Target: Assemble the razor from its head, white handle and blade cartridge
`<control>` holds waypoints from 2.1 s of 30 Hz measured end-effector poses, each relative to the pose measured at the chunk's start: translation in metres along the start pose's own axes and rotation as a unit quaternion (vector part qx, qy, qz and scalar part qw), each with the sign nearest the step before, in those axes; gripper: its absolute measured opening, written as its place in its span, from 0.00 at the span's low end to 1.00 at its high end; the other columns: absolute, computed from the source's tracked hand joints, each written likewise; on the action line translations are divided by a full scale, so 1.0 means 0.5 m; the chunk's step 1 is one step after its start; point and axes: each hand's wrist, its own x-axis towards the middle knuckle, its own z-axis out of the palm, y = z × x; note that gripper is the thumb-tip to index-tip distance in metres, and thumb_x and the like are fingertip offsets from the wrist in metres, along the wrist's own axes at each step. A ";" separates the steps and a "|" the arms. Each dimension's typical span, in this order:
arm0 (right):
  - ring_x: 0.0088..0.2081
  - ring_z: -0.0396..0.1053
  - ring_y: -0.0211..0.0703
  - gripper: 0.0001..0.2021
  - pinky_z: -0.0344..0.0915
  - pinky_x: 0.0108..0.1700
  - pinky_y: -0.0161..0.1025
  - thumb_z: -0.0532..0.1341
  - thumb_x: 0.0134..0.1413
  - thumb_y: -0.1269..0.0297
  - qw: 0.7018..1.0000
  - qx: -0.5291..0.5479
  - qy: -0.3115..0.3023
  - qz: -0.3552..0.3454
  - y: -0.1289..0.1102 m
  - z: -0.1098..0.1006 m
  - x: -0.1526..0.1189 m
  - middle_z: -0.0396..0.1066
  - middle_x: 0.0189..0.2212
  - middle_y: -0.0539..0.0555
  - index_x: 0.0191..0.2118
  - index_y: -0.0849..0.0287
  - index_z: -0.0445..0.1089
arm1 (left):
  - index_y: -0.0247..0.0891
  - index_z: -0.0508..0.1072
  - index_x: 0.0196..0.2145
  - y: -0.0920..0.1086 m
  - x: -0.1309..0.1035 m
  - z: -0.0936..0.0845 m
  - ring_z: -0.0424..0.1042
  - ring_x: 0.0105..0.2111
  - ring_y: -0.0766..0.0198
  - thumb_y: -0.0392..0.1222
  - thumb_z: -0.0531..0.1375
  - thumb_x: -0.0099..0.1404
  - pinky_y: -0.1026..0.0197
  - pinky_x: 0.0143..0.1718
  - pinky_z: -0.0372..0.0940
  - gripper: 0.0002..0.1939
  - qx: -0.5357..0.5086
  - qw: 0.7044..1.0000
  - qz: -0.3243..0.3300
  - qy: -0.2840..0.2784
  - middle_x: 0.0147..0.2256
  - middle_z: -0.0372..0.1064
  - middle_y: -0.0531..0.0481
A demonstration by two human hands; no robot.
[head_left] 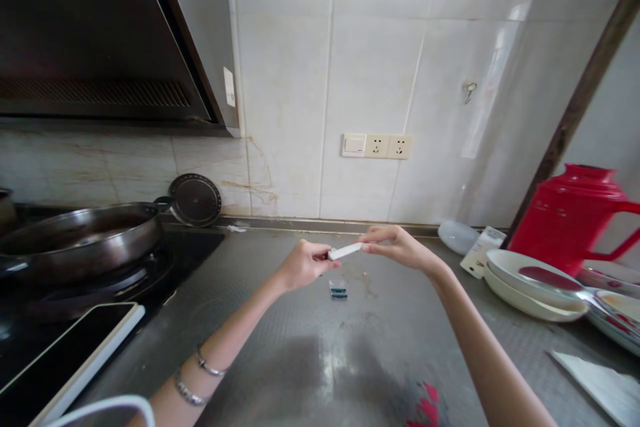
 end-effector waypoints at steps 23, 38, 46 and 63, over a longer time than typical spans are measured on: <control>0.37 0.67 0.45 0.20 0.61 0.41 0.37 0.57 0.50 0.49 0.997 -0.028 0.066 0.006 -0.011 -0.012 -0.012 0.72 0.35 0.56 0.38 0.60 0.75 | 0.31 0.75 0.29 0.017 -0.001 -0.007 0.64 0.24 0.70 0.42 0.60 0.53 0.69 0.27 0.59 0.10 -0.054 0.998 -0.031 0.001 0.24 0.70 0.51; 0.34 0.67 0.42 0.19 0.61 0.39 0.35 0.57 0.51 0.50 0.997 -0.029 0.068 -0.014 -0.028 -0.008 -0.010 0.71 0.32 0.55 0.40 0.59 0.75 | 0.31 0.75 0.27 0.015 0.000 -0.008 0.63 0.23 0.71 0.41 0.61 0.52 0.69 0.26 0.58 0.09 -0.050 0.997 -0.051 0.003 0.22 0.68 0.52; 0.35 0.68 0.44 0.19 0.62 0.40 0.37 0.56 0.51 0.49 0.997 -0.037 0.066 -0.010 -0.012 -0.012 -0.011 0.72 0.34 0.55 0.39 0.57 0.75 | 0.30 0.75 0.28 0.014 0.000 -0.014 0.63 0.23 0.71 0.42 0.60 0.54 0.70 0.25 0.57 0.10 -0.018 0.999 -0.032 -0.001 0.22 0.68 0.52; 0.34 0.68 0.42 0.17 0.61 0.40 0.36 0.56 0.53 0.52 0.995 -0.043 0.083 -0.038 -0.027 0.004 -0.005 0.72 0.33 0.54 0.40 0.57 0.74 | 0.31 0.75 0.28 0.017 0.002 -0.017 0.63 0.22 0.71 0.41 0.61 0.53 0.70 0.25 0.57 0.09 -0.016 0.999 -0.030 0.005 0.21 0.68 0.53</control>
